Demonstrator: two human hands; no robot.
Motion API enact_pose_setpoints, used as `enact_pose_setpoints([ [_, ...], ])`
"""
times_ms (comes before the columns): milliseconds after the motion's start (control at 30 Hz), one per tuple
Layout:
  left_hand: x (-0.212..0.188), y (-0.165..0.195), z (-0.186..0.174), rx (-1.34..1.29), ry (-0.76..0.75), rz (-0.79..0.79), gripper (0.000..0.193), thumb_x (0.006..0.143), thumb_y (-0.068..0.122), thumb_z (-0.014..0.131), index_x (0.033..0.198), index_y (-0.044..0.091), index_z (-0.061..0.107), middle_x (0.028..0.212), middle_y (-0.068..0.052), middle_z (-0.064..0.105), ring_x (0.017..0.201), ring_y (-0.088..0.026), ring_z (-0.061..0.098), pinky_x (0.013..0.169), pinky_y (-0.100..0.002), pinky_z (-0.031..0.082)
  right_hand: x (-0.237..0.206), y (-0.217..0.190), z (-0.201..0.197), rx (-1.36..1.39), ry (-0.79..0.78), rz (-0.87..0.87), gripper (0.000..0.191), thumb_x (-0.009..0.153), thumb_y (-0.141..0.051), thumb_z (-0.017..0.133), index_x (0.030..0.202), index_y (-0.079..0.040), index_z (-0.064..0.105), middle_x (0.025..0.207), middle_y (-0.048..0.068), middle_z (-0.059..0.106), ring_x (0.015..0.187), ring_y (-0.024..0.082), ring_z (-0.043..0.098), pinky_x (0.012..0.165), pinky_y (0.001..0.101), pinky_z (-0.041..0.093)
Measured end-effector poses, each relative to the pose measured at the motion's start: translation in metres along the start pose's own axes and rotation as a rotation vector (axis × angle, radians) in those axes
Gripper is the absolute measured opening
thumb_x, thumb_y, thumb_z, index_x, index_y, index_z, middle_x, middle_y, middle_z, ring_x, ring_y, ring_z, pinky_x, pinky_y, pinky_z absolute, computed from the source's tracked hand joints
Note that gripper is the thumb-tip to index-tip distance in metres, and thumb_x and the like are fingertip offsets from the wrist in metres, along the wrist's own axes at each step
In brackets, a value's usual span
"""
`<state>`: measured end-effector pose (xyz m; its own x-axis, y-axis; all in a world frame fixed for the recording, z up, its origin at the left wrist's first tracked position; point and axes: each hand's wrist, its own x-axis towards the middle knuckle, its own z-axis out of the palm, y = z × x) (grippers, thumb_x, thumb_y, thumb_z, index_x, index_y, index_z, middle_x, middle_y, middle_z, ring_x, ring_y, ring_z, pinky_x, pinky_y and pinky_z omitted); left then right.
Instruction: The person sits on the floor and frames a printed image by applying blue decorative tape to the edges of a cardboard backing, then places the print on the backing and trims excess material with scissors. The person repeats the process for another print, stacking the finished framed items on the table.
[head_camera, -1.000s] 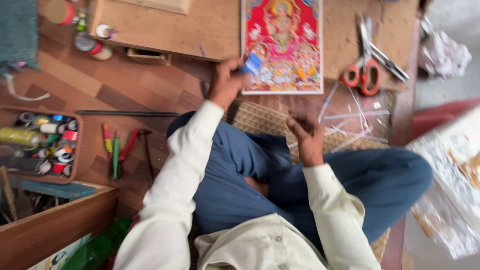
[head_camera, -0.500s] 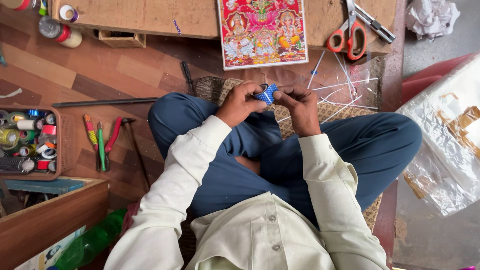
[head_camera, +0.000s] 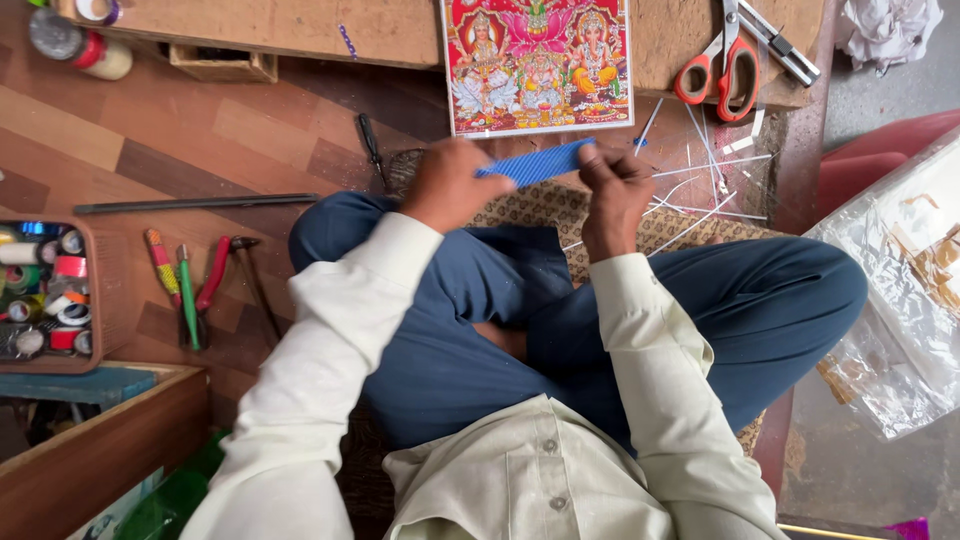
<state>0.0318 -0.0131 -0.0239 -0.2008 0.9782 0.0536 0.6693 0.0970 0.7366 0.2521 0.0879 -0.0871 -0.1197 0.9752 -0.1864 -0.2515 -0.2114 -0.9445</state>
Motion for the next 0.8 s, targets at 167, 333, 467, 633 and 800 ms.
enact_pose_setpoints([
  [167,-0.001,-0.03,-0.029,0.206,0.098,-0.307,0.048,0.069,0.041,0.093,0.069,-0.003,0.072,0.077,-0.028,0.067,0.073,-0.046,0.067,0.067,-0.053,0.053,0.028,0.012,-0.018,0.121,0.238,-0.088,0.012,0.09,-0.002,0.081,0.087,0.004,0.071,0.084,0.011,0.072,0.073,0.017,0.069,0.07,0.0298,0.06],
  [333,0.005,-0.035,-0.018,0.138,0.161,-0.478,0.055,0.065,0.039,0.097,0.068,-0.006,0.067,0.073,-0.027,0.068,0.072,-0.042,0.068,0.068,-0.05,0.052,0.031,0.015,-0.021,0.178,0.265,-0.093,0.012,0.09,-0.003,0.078,0.088,0.005,0.069,0.087,0.013,0.074,0.076,0.02,0.073,0.074,0.0335,0.066],
  [467,0.006,-0.04,-0.018,-0.182,0.277,-0.38,0.043,0.062,0.026,0.094,0.084,-0.002,0.069,0.079,-0.015,0.073,0.074,-0.026,0.072,0.067,-0.038,0.056,0.034,0.012,-0.021,0.24,0.235,-0.035,0.013,0.094,-0.003,0.077,0.088,0.004,0.067,0.085,0.013,0.072,0.075,0.021,0.072,0.07,0.0345,0.065],
  [633,0.003,-0.043,-0.018,-0.307,0.204,-0.39,0.027,0.073,0.018,0.089,0.091,0.001,0.079,0.081,-0.01,0.076,0.073,-0.015,0.07,0.068,-0.03,0.055,0.037,0.011,-0.021,0.242,0.241,-0.008,0.012,0.094,-0.002,0.075,0.088,0.004,0.067,0.085,0.013,0.072,0.076,0.022,0.073,0.072,0.0356,0.067],
  [800,0.005,-0.038,-0.02,-0.304,0.202,-0.422,0.023,0.075,0.018,0.087,0.091,0.002,0.08,0.078,-0.01,0.076,0.07,-0.015,0.069,0.066,-0.03,0.054,0.038,0.011,-0.02,0.237,0.233,-0.013,0.011,0.093,-0.001,0.075,0.087,0.004,0.067,0.085,0.013,0.072,0.076,0.021,0.073,0.071,0.0359,0.067],
])
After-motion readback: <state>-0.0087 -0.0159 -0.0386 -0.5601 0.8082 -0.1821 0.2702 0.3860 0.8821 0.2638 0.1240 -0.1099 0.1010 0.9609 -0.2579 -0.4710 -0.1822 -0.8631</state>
